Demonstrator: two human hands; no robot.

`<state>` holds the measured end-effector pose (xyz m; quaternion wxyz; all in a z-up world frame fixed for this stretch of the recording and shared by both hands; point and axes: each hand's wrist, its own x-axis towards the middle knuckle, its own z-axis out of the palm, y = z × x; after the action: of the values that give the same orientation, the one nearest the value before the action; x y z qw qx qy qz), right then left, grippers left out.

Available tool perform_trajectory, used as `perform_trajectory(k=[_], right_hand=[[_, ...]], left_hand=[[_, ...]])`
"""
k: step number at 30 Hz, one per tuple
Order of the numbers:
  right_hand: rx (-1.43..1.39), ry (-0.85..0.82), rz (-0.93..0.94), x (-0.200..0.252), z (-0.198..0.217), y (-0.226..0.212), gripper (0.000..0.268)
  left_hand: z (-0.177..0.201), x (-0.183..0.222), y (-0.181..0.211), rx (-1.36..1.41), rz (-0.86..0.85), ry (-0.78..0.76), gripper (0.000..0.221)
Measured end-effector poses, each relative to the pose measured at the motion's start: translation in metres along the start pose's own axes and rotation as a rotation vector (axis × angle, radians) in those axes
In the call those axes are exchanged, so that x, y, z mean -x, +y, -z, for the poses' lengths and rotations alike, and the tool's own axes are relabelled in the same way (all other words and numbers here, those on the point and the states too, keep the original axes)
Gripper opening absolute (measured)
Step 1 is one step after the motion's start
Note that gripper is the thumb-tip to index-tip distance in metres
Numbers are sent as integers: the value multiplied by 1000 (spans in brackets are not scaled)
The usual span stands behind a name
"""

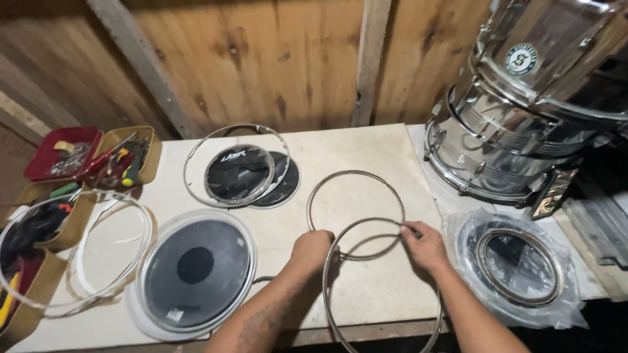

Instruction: Inspecting and organizing drum hoops and heads on a repair bench

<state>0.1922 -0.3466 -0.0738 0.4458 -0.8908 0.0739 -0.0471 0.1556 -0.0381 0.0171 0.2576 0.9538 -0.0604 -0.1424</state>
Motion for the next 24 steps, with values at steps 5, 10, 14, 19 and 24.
perform_trajectory(k=[5,10,14,19,24], right_hand=[[-8,52,14,-1,12,8,27],[7,38,23,11,6,-6,29],[154,31,100,18,-7,-3,28],[157,11,65,16,-7,0,30],[161,-33,22,20,-6,-8,29]], left_hand=[[35,20,1,141,308,92,53],[10,7,-10,245,395,159,47],[-6,-4,-18,364,450,252,34],[9,8,-3,437,473,271,32],[2,-4,-20,450,501,317,26]])
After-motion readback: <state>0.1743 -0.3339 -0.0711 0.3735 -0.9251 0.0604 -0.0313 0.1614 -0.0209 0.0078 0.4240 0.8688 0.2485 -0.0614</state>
